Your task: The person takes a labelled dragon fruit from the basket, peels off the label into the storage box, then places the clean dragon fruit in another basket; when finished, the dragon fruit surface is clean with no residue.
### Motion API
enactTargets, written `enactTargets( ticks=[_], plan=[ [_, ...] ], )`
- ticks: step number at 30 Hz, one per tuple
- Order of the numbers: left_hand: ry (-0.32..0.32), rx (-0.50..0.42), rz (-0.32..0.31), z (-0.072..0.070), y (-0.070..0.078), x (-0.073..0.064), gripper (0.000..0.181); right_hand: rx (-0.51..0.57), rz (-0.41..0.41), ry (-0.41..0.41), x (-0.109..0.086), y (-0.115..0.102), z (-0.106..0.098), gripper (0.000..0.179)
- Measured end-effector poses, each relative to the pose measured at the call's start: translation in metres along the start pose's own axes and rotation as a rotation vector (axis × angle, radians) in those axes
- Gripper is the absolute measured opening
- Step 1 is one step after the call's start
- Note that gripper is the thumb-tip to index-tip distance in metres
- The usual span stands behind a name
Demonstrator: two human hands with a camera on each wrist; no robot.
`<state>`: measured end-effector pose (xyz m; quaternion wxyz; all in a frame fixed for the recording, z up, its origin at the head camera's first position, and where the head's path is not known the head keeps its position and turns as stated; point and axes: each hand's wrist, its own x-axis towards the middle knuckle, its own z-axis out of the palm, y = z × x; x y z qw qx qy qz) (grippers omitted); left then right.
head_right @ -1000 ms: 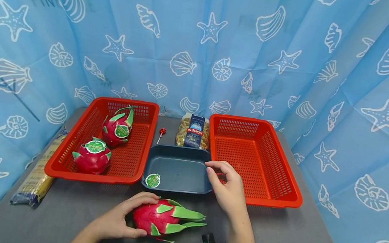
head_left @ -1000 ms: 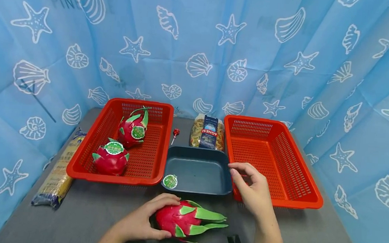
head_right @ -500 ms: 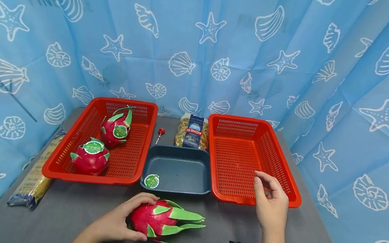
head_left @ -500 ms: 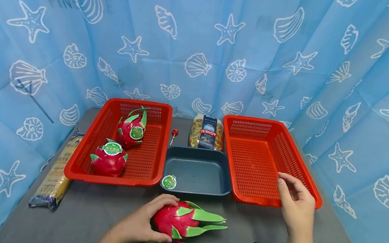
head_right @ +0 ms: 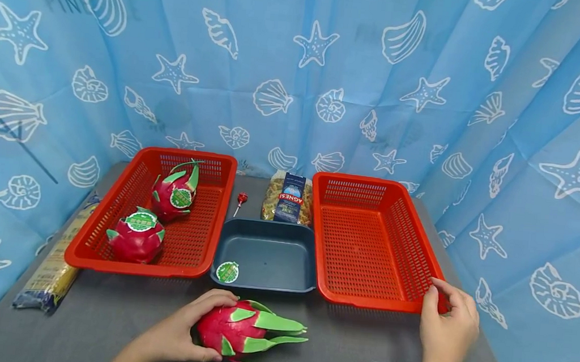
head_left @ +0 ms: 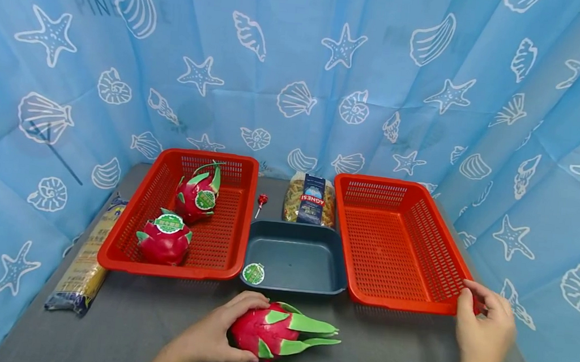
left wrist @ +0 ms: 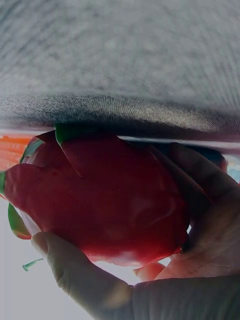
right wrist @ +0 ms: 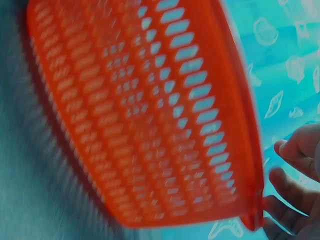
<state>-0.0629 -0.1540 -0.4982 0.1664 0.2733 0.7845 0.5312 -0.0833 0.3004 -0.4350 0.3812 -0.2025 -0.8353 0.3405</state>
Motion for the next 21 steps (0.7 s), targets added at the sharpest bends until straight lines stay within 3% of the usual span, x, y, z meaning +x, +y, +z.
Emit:
enactTargets(
  ticks=[3, 6, 14, 17, 21],
  plan=[
    [-0.001, -0.005, 0.018, 0.000, 0.001, 0.000, 0.073, -0.042, 0.050, -0.006, 0.002, 0.011, 0.001, 0.027],
    [0.002, -0.021, 0.033, 0.000, 0.000, 0.000, 0.071, -0.070, 0.140, -0.062, 0.003, 0.021, 0.000, 0.035],
    [0.057, -0.014, 0.059, 0.006, -0.004, 0.002, 0.071, 0.028, 0.355, -0.265, 0.009, 0.042, 0.000, 0.055],
    [0.089, -0.049, 0.074, 0.007, -0.005, 0.002, 0.070, 0.058, 0.400, -0.266, 0.008, 0.043, 0.003, 0.055],
    [0.137, -0.110, 0.132, 0.007, -0.004, 0.000, 0.070, 0.093, 0.388, -0.215, 0.005, 0.043, 0.006, 0.052]
  ],
)
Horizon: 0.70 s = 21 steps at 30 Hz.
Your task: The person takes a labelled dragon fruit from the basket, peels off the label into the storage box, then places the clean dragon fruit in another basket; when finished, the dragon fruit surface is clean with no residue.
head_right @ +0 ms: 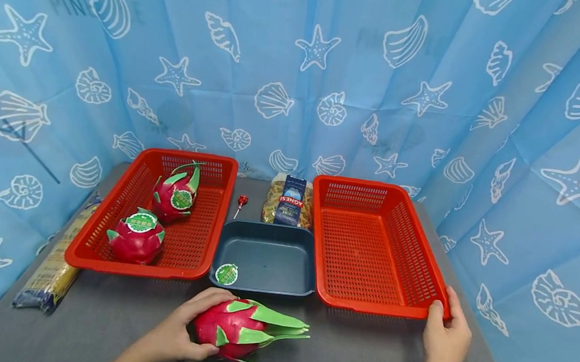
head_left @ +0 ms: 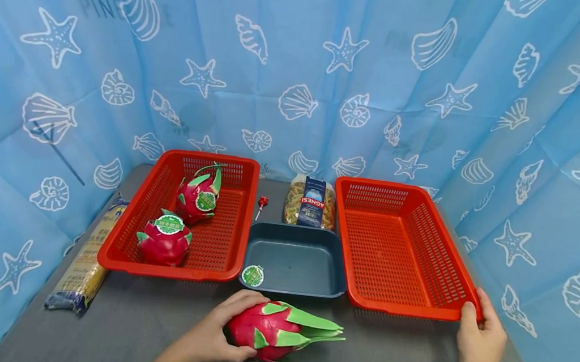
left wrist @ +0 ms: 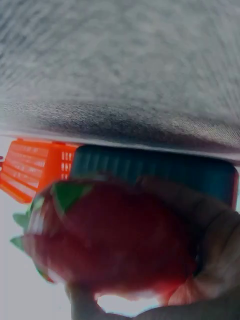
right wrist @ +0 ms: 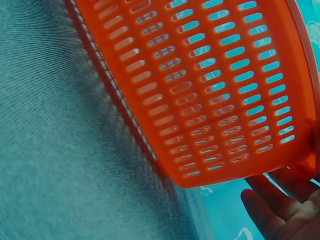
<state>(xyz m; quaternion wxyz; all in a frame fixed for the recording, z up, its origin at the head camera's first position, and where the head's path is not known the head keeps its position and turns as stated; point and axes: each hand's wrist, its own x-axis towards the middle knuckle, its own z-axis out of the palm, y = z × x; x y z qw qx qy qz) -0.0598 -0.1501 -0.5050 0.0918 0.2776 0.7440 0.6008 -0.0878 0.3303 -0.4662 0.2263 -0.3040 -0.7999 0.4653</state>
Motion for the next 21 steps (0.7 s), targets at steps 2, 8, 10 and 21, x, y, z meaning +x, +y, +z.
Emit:
enactTargets(
  ticks=[2, 8, 10, 21],
  plan=[
    [0.017, -0.023, 0.025, -0.001, 0.003, 0.000, 0.070, 0.017, -0.023, 0.024, -0.001, 0.000, 0.001, 0.051],
    [0.058, -0.076, 0.052, 0.002, 0.021, 0.001, 0.071, 0.054, -0.050, 0.078, -0.001, 0.000, 0.004, 0.051],
    [0.077, -0.081, 0.083, 0.002, 0.030, 0.003, 0.071, 0.063, -0.055, 0.091, -0.002, 0.000, 0.005, 0.051],
    [0.124, -0.005, 0.387, 0.001, 0.085, 0.043, 0.075, 0.029, -0.072, 0.115, -0.008, 0.008, 0.000, 0.050]
  ],
)
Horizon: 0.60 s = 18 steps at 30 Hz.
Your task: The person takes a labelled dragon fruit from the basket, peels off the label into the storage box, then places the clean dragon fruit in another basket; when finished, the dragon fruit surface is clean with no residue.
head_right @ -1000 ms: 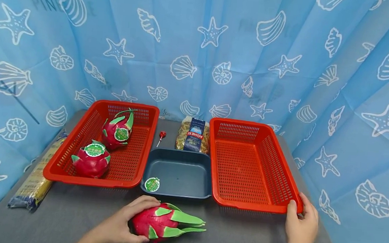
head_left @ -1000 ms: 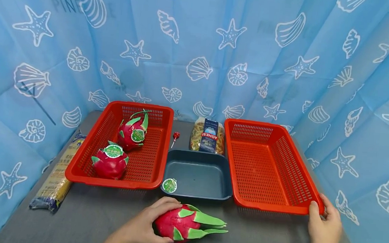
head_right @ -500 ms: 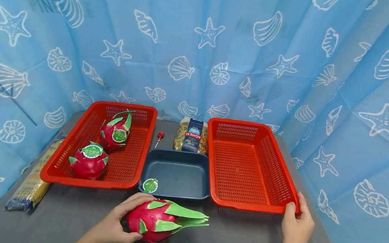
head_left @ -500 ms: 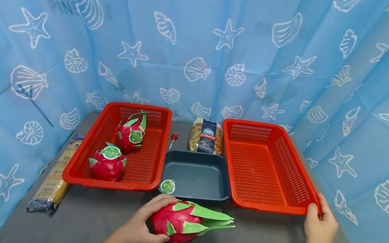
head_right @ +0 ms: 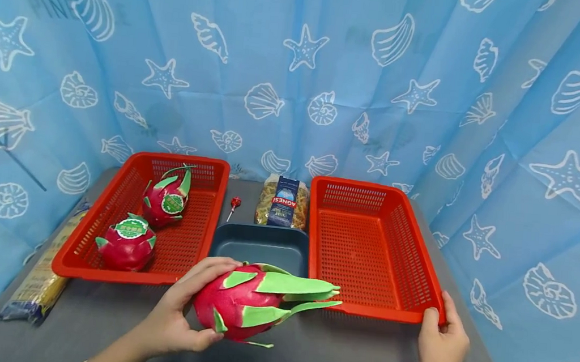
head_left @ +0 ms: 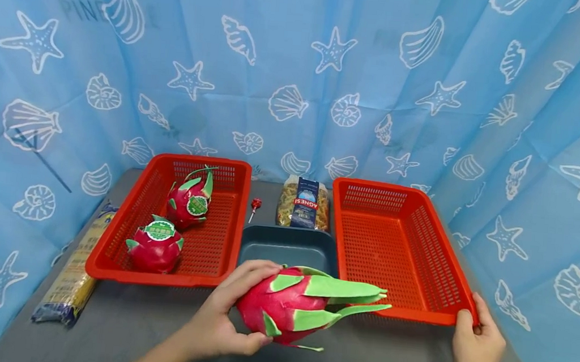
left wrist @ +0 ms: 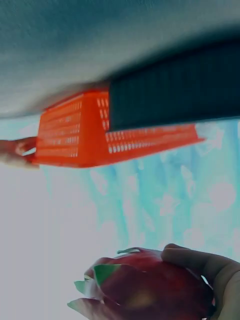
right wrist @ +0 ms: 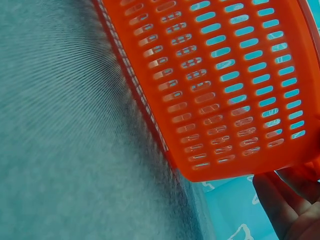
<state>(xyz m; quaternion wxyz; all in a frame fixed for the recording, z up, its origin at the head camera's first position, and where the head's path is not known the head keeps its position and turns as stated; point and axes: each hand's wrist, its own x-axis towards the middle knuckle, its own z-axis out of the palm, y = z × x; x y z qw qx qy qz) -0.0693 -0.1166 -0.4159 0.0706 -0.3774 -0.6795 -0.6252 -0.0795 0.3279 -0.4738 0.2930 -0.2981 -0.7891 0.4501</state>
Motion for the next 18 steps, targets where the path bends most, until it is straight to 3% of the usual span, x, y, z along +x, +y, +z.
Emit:
enactTargets(
  ticks=[10, 15, 18],
  plan=[
    [-0.036, 0.021, -0.011, 0.020, 0.005, 0.055, 0.075, -0.024, -0.067, 0.067, -0.007, 0.004, -0.002, 0.047],
    [-0.062, 0.049, 0.006, 0.036, -0.005, 0.078, 0.075, -0.015, -0.101, 0.111, -0.010, 0.004, 0.000, 0.045],
    [-0.091, 0.055, -0.024, 0.046, -0.015, 0.092, 0.077, 0.016, -0.096, 0.123, -0.011, 0.005, 0.002, 0.045]
  ],
)
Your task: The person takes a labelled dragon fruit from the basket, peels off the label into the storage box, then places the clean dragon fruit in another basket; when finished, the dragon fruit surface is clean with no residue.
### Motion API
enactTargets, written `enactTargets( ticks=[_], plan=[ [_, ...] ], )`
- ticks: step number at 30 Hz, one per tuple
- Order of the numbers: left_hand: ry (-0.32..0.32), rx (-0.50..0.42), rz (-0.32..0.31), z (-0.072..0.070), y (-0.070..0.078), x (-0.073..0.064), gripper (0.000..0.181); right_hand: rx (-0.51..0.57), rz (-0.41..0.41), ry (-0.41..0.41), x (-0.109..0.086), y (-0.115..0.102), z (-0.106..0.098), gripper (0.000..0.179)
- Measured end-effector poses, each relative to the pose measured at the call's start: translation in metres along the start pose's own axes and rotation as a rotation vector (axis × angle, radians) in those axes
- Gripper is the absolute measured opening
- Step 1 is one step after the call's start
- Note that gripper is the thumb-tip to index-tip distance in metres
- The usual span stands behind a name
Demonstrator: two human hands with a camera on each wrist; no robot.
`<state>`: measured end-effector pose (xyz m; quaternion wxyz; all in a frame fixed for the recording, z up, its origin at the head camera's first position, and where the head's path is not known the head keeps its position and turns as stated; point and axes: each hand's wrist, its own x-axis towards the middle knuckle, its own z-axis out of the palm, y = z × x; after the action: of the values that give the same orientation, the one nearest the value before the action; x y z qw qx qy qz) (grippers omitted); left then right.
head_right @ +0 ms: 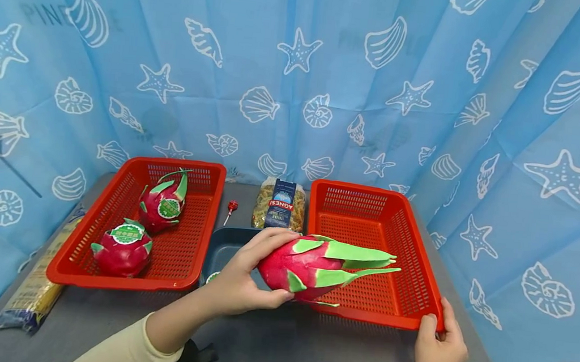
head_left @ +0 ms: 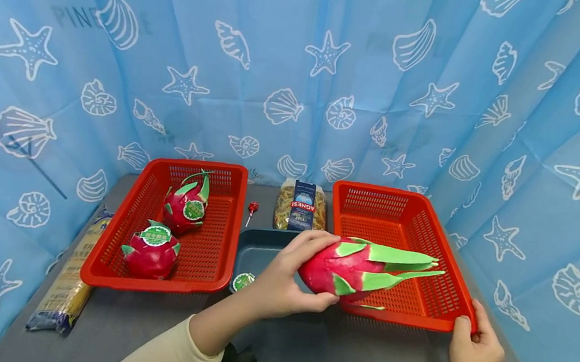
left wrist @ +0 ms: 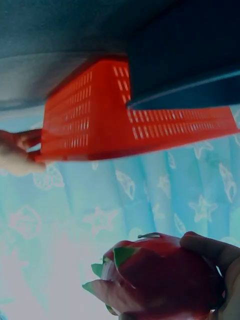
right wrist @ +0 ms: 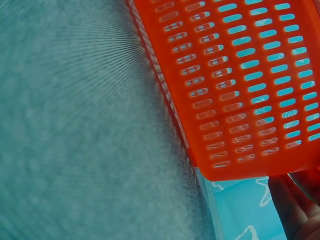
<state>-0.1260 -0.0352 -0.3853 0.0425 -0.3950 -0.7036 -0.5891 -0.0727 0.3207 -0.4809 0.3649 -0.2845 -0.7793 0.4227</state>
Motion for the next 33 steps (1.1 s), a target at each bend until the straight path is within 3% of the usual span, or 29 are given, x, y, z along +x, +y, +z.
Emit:
enactTargets(
  ticks=[4, 11, 21, 27, 33],
  plan=[
    [-0.036, 0.033, -0.060, 0.014, -0.013, 0.017, 0.076, 0.026, 0.002, 0.010, -0.001, 0.002, 0.002, 0.045],
    [-0.078, 0.111, -0.109, 0.045, -0.030, 0.040, 0.077, 0.062, 0.010, 0.024, -0.001, 0.005, 0.004, 0.045],
    [-0.165, 0.265, -0.251, 0.084, -0.043, 0.059, 0.076, 0.098, -0.031, 0.047, -0.002, 0.004, 0.008, 0.043],
    [-0.247, 0.361, -0.297, 0.097, -0.044, 0.067, 0.075, 0.081, -0.031, 0.050, -0.003, 0.004, 0.007, 0.043],
    [-0.287, 0.419, -0.327, 0.099, -0.047, 0.076, 0.075, 0.081, -0.024, 0.050, -0.001, 0.004, 0.006, 0.044]
  ],
)
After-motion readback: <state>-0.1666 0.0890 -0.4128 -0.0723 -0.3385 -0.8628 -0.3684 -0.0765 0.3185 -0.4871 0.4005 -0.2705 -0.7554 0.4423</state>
